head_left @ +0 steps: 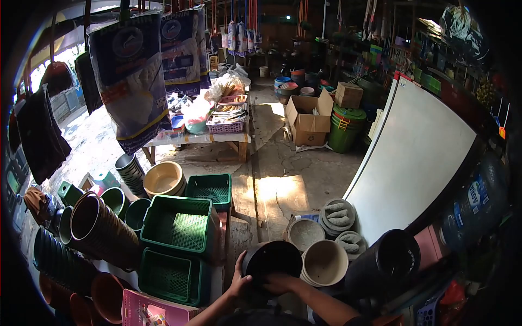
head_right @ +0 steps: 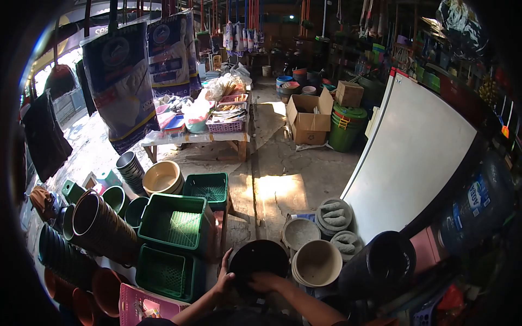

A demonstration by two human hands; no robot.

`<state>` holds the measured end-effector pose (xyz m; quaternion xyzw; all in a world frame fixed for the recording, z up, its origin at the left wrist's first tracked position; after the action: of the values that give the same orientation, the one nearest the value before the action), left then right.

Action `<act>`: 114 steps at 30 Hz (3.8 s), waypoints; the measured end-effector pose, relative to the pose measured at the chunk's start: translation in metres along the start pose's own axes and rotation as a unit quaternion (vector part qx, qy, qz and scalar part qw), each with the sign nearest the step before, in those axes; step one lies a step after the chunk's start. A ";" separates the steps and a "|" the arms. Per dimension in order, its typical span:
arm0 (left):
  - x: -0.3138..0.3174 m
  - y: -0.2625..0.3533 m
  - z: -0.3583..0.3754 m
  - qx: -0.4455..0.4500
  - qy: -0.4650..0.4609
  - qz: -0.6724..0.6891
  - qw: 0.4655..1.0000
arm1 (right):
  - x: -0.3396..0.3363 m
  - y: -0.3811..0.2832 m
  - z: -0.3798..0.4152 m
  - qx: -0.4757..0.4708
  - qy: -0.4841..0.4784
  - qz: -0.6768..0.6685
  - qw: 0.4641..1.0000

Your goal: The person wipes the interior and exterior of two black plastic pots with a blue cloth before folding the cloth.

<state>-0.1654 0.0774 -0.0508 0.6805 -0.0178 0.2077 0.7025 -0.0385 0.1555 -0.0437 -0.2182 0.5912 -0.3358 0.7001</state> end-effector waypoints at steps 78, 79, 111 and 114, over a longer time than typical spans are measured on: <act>0.086 0.045 0.040 0.026 -0.249 -0.678 0.691 | -0.081 -0.003 0.103 0.056 0.528 -0.277 0.800; 0.085 0.045 0.042 0.033 -0.232 -0.621 0.748 | -0.087 -0.014 0.104 0.048 0.511 -0.247 0.822; 0.006 0.077 0.052 -0.184 0.006 0.140 0.973 | -0.049 0.035 0.032 0.053 0.241 -0.729 0.638; 0.006 0.069 0.049 -0.194 0.037 0.206 0.958 | -0.015 0.092 0.027 0.031 0.302 -0.732 0.610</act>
<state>-0.1690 0.0314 0.0202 0.5045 -0.1710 0.3655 0.7633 0.0062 0.2266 -0.0925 -0.4424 0.4019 -0.8016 0.0098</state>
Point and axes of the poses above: each hand's wrist, its own z-axis away from the middle knuckle, its own x-axis out of the palm, y = z × x, the point moved 5 cm from there along -z, towards the middle knuckle, and after that the axes turned 9 degrees about -x, right-handed, at the moved point
